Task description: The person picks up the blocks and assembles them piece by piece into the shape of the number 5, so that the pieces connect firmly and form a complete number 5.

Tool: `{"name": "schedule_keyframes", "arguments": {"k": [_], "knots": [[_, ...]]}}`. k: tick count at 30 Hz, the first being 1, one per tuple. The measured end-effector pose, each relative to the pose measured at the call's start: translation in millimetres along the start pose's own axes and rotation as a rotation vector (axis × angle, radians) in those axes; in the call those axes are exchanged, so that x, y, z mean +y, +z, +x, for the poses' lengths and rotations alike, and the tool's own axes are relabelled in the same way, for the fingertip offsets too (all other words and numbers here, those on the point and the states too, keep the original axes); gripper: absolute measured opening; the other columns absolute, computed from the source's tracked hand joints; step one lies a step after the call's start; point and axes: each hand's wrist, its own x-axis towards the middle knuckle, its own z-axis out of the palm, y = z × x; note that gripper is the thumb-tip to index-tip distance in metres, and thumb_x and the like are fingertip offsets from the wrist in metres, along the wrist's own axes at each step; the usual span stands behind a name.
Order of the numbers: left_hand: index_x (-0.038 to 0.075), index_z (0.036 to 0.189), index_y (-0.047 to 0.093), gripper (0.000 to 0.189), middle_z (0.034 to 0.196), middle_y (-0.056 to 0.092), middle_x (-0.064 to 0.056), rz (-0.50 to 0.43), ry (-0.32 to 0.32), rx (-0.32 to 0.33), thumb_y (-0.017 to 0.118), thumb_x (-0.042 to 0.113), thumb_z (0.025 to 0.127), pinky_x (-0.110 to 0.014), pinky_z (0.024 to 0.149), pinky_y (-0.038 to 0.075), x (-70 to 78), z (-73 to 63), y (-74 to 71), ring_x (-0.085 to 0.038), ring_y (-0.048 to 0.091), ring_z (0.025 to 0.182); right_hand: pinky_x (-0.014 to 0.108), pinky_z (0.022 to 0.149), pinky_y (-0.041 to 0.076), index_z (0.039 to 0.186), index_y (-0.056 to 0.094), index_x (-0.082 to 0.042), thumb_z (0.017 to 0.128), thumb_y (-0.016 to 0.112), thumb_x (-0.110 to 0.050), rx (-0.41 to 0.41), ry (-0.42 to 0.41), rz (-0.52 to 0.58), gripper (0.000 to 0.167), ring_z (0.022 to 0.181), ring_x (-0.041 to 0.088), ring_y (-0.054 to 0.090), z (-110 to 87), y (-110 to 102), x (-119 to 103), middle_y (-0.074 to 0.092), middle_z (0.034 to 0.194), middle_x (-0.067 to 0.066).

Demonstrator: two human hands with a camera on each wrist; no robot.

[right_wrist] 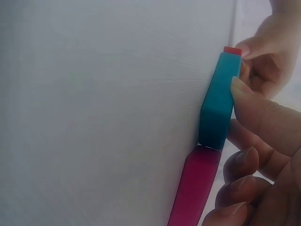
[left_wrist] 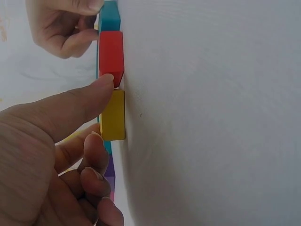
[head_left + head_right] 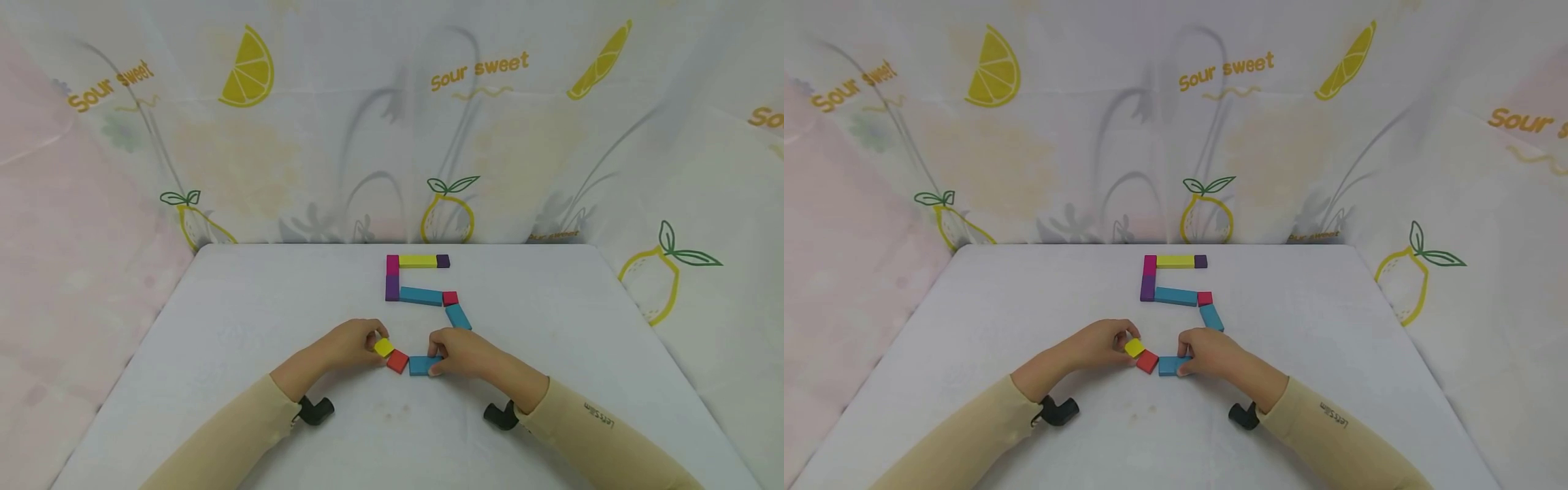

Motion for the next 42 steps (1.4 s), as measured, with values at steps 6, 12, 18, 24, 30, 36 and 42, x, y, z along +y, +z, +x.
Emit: {"name": "schedule_keyframes", "arguments": {"k": [6, 12, 18, 24, 30, 36, 42], "knots": [[0.015, 0.117, 0.066, 0.041, 0.078, 0.055, -0.001, 0.000, 0.001, 0.002, 0.084, 0.025, 0.082, -0.030, 0.066, 0.046, -0.3, -0.4, 0.4, -0.015, 0.052, 0.076, 0.027, 0.063, 0.042, 0.090, 0.066, -0.015, 0.082, 0.084, -0.019, 0.004, -0.005, 0.000, 0.020, 0.071, 0.013, 0.051, 1.0, 0.8, 1.2, 0.053, 0.072, -0.001], [0.014, 0.117, 0.066, 0.041, 0.078, 0.054, -0.001, -0.008, 0.005, 0.001, 0.084, 0.024, 0.082, -0.030, 0.066, 0.046, -0.8, -0.4, 1.2, -0.016, 0.052, 0.077, 0.028, 0.063, 0.043, 0.090, 0.066, -0.016, 0.082, 0.084, -0.020, 0.006, -0.004, 0.000, 0.021, 0.072, 0.014, 0.051, 2.8, 2.8, 3.9, 0.053, 0.072, -0.001], [0.014, 0.116, 0.066, 0.040, 0.078, 0.054, 0.000, -0.001, 0.004, 0.001, 0.084, 0.025, 0.082, -0.028, 0.066, 0.046, -1.6, -0.7, 1.9, -0.015, 0.052, 0.077, 0.028, 0.064, 0.044, 0.091, 0.066, -0.016, 0.081, 0.085, -0.020, 0.006, -0.003, 0.002, 0.021, 0.073, 0.014, 0.052, 4.1, 3.9, 5.1, 0.054, 0.073, -0.001], [0.015, 0.120, 0.065, 0.044, 0.079, 0.054, -0.001, -0.003, -0.009, -0.003, 0.084, 0.024, 0.082, -0.029, 0.066, 0.046, 0.5, -2.0, 1.6, -0.015, 0.052, 0.077, 0.029, 0.064, 0.044, 0.090, 0.066, -0.016, 0.081, 0.085, -0.021, 0.005, -0.006, -0.004, 0.021, 0.072, 0.014, 0.052, 3.8, 3.8, 4.8, 0.054, 0.073, -0.001], [0.017, 0.122, 0.066, 0.046, 0.079, 0.054, -0.001, 0.012, 0.010, -0.019, 0.085, 0.026, 0.080, -0.030, 0.067, 0.045, 4.5, -1.6, 0.0, -0.015, 0.052, 0.079, 0.028, 0.064, 0.043, 0.090, 0.066, -0.017, 0.082, 0.084, -0.021, 0.006, 0.006, -0.012, 0.021, 0.072, 0.014, 0.052, 3.8, 2.6, 2.6, 0.054, 0.073, -0.001], [0.018, 0.118, 0.068, 0.044, 0.078, 0.055, 0.000, 0.010, 0.044, -0.040, 0.086, 0.028, 0.079, -0.029, 0.065, 0.044, 7.5, 0.3, 2.7, -0.015, 0.052, 0.078, 0.028, 0.063, 0.043, 0.090, 0.066, -0.017, 0.082, 0.084, -0.021, 0.003, 0.015, -0.009, 0.020, 0.073, 0.015, 0.052, 3.2, 1.8, 0.8, 0.054, 0.073, -0.001], [0.018, 0.115, 0.071, 0.040, 0.077, 0.054, 0.001, 0.015, 0.065, -0.050, 0.086, 0.027, 0.079, -0.028, 0.063, 0.042, 10.2, 0.8, 4.6, -0.015, 0.052, 0.077, 0.028, 0.063, 0.044, 0.090, 0.066, -0.017, 0.082, 0.084, -0.021, 0.003, 0.004, -0.011, 0.020, 0.073, 0.014, 0.052, 3.0, 1.3, 1.3, 0.054, 0.073, -0.001]]}}
